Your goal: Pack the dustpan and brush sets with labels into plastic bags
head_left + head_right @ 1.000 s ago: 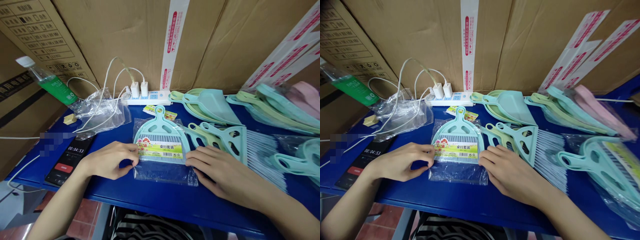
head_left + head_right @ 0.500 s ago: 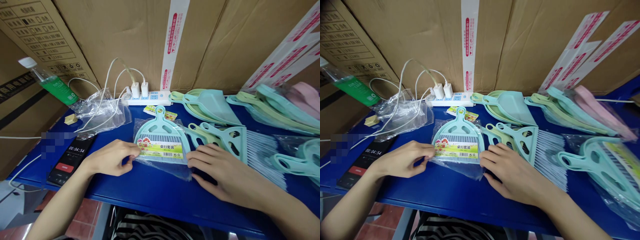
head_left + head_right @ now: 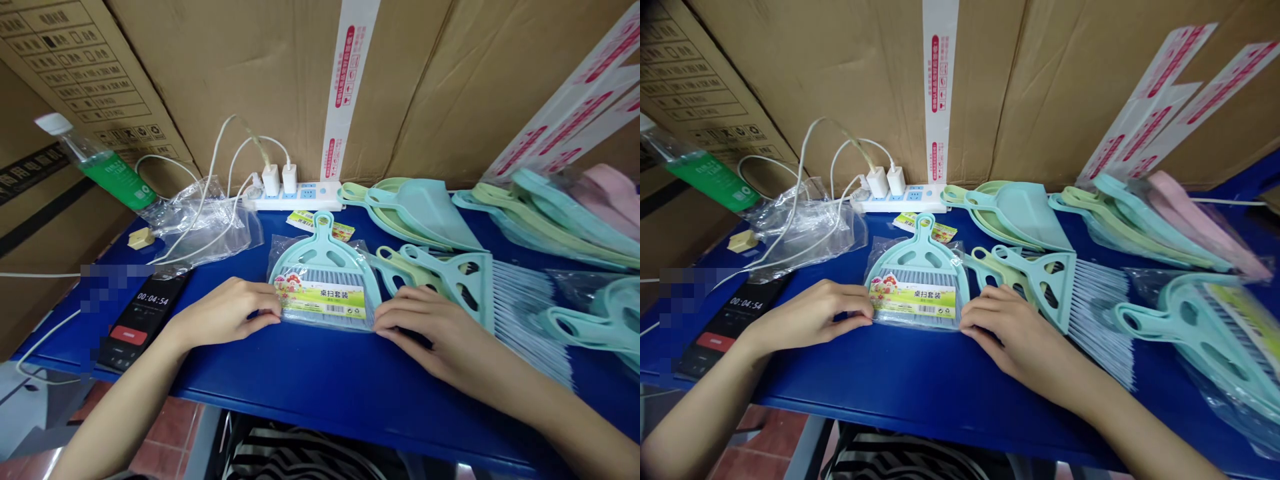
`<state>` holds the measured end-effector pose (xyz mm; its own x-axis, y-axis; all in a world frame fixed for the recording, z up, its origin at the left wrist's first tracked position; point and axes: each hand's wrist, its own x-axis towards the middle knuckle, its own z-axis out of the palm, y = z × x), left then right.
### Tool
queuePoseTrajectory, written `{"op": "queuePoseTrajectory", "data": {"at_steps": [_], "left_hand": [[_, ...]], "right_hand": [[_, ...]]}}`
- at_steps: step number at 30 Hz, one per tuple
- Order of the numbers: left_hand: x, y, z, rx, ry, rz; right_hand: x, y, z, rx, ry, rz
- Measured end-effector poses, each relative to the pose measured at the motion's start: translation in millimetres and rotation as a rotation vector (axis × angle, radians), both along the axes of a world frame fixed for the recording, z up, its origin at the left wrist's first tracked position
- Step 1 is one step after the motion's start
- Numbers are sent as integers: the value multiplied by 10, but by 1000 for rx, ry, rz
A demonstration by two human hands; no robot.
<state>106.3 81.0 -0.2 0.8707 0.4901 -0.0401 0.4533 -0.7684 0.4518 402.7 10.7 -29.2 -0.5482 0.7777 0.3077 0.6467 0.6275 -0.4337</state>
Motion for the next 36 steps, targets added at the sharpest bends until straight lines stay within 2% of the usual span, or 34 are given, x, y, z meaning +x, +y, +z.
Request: {"op": "queuePoseTrajectory", "data": {"at_steps": [5, 11, 15, 22, 29, 36], "left_hand": [[12, -10, 5, 29, -25, -15], [24, 9, -30, 51, 31, -12], [31, 9, -46, 80, 46, 16], [73, -17, -105, 164, 71, 135], [113, -40, -141, 97, 52, 215], [138, -66, -185, 108, 22, 255]], "right_hand": [[-30, -30, -9, -42, -11, -54], [-114, -45, -115, 89, -30, -86], [-151, -15, -145, 100, 51, -90], [-191, -17, -167, 53, 131, -176], [-246, -2, -213, -7, 171, -273], [-278, 22, -229, -57, 217, -324]]}}
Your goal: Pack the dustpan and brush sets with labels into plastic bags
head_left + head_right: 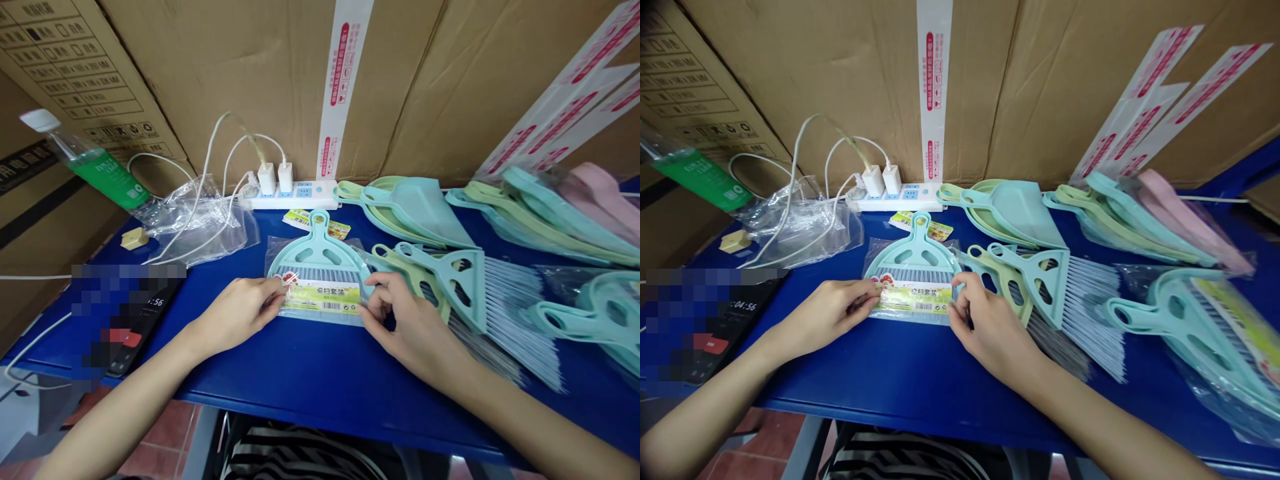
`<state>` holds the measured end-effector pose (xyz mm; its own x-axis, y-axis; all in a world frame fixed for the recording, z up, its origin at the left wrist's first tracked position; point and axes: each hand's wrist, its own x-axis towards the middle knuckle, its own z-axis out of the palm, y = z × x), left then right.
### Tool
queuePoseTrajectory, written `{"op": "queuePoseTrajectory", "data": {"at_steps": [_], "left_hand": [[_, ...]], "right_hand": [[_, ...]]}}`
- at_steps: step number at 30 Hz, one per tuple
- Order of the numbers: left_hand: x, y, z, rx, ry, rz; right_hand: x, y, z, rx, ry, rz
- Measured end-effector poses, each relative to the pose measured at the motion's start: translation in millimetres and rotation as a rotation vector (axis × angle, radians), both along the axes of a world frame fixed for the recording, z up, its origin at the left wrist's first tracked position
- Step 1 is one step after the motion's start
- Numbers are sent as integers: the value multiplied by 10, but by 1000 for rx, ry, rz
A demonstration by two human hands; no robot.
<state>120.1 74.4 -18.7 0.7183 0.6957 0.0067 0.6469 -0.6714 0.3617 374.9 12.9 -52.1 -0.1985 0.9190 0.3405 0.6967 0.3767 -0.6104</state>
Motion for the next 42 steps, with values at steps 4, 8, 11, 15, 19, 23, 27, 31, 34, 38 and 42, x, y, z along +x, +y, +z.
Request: {"op": "queuePoseTrajectory", "data": {"at_steps": [4, 8, 11, 15, 19, 23, 27, 31, 34, 38, 42], "left_hand": [[7, -21, 22, -5, -17, -21], [25, -35, 26, -27, -20, 16], [48, -46, 4, -25, 8, 95], [85, -80, -28, 40, 101, 169], [101, -104, -38, 98, 186, 262], [90, -95, -19, 106, 197, 302], [73, -83, 4, 118, 195, 300], [61, -83, 7, 160, 206, 308], [60, -86, -4, 253, 194, 251], [67, -84, -16, 378, 108, 45], [66, -77, -6, 389, 96, -148]], "right_hand": [[6, -6, 25, -35, 30, 13], [4, 2, 45, -88, 51, 26], [-9, 15, 39, -92, 52, 22], [-29, 17, 7, -42, 21, 12], [-36, 12, -22, 10, -23, 6], [-32, 13, -32, 55, -54, 5], [-29, 13, -43, 95, -70, 7], [-28, 10, -52, 96, -72, -5], [-29, 8, -52, 113, -61, -8], [-32, 7, -51, 97, -61, -62], [-34, 13, -48, 61, -71, -51]]}}
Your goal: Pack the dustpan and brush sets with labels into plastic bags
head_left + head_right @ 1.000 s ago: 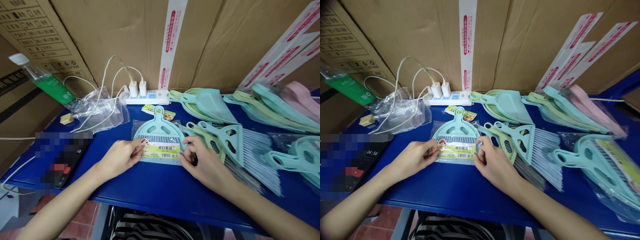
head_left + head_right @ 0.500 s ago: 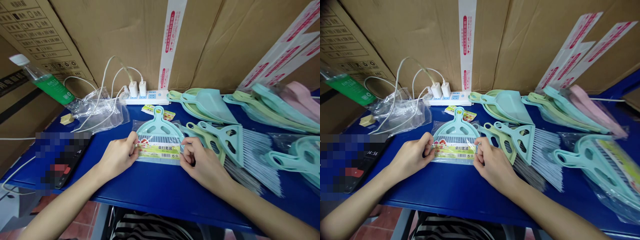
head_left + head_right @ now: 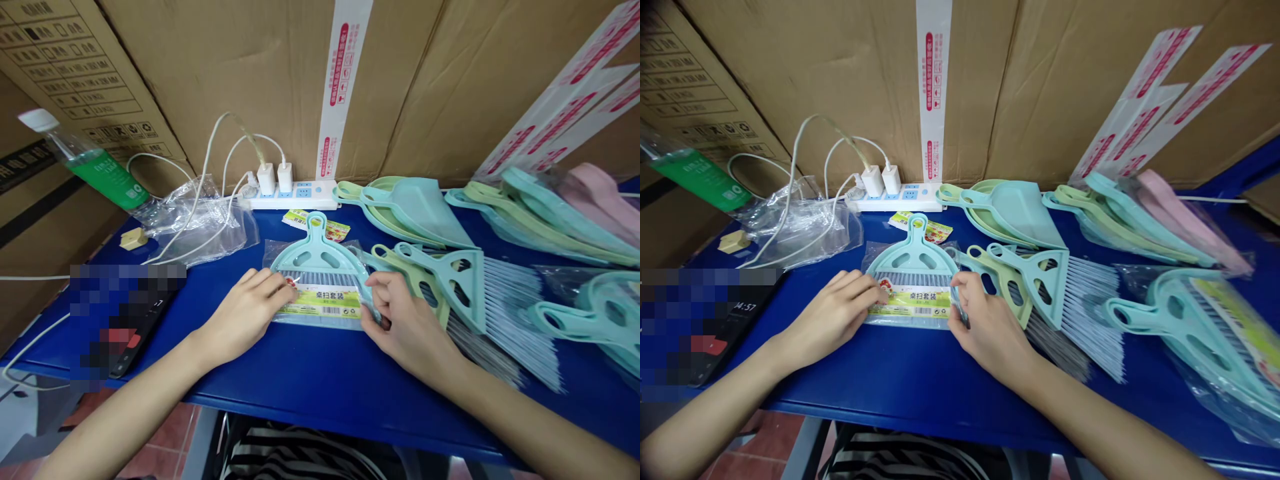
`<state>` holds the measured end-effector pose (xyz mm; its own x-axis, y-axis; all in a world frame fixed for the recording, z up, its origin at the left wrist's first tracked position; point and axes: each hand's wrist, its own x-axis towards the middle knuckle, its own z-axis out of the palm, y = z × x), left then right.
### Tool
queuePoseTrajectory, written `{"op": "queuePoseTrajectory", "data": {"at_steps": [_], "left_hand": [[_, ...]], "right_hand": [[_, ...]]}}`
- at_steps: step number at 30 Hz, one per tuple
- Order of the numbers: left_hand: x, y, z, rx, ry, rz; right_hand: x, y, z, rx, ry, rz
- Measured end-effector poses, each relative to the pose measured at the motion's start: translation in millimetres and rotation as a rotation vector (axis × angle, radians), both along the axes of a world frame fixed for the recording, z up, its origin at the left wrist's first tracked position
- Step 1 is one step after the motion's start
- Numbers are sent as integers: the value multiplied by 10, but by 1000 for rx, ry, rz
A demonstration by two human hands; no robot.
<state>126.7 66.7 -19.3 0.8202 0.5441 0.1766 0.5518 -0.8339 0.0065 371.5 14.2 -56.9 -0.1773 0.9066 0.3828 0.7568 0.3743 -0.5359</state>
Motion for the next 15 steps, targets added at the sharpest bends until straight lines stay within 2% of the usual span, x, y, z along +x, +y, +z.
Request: {"op": "queuePoseTrajectory", "data": {"at_steps": [6, 12, 15], "left_hand": [[-5, 3, 6, -24, 76, -83], [-2, 4, -8, -13, 126, -75], [0, 10, -17, -20, 133, -71]], "right_hand": [[12, 15, 19, -24, 32, 25], [37, 22, 55, -87, 77, 49], [88, 41, 74, -60, 86, 69]]}}
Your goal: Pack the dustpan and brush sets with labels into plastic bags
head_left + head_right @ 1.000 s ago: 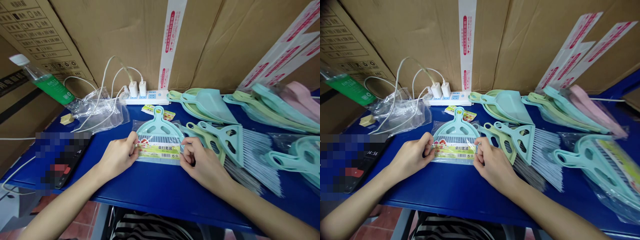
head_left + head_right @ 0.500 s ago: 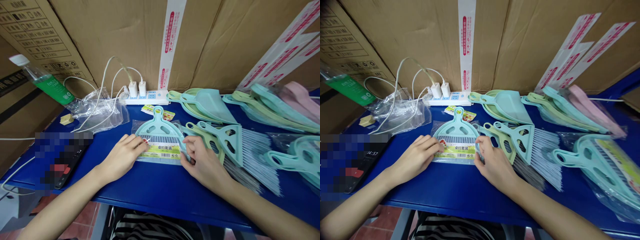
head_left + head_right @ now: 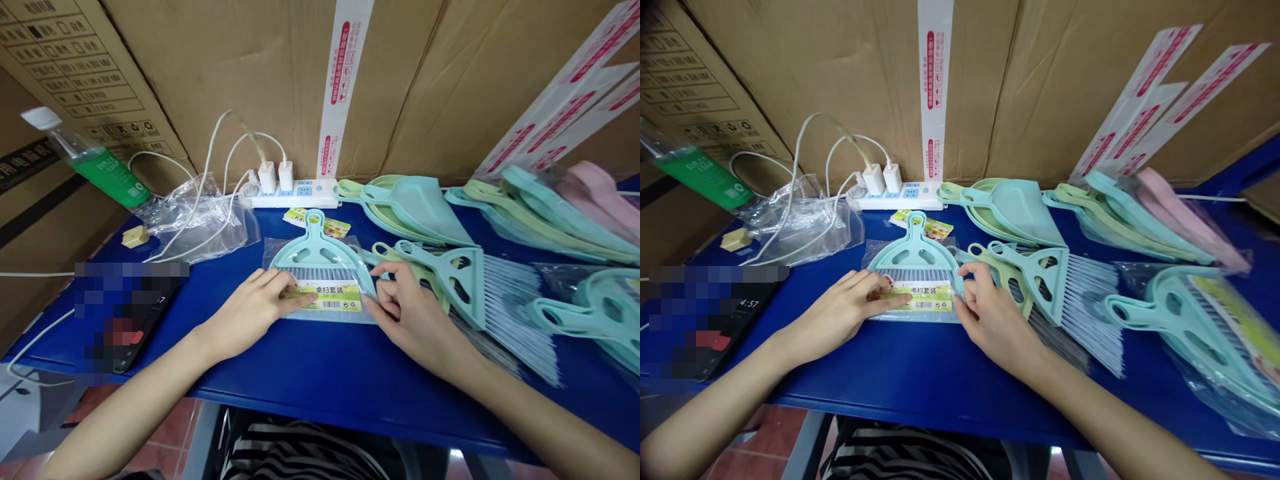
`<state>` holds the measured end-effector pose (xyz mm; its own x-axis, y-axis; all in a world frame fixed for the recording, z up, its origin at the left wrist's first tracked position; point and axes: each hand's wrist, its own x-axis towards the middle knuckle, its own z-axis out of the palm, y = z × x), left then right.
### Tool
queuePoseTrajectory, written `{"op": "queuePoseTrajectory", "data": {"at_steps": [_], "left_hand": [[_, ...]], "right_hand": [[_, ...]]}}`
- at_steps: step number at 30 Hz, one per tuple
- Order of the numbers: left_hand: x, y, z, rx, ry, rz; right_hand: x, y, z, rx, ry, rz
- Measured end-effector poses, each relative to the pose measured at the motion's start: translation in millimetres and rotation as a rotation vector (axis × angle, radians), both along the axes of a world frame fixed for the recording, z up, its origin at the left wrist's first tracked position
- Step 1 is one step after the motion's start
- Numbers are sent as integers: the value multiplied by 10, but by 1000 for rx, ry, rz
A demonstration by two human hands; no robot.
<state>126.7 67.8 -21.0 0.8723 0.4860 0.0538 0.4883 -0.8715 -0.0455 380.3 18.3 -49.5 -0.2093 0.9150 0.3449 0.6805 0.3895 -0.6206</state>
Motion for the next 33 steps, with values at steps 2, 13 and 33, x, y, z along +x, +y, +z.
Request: {"op": "queuePoseTrajectory", "data": {"at_steps": [2, 13, 33], "left_hand": [[7, 0, -2, 0, 4, 5], [72, -42, 34, 53, 83, 48], [70, -79, -63, 200, 22, 44]], "right_hand": [[49, 8, 22, 34, -26, 13], [-255, -99, 188, 578, -735, 216], [-466, -124, -40, 586, -863, 127]]}}
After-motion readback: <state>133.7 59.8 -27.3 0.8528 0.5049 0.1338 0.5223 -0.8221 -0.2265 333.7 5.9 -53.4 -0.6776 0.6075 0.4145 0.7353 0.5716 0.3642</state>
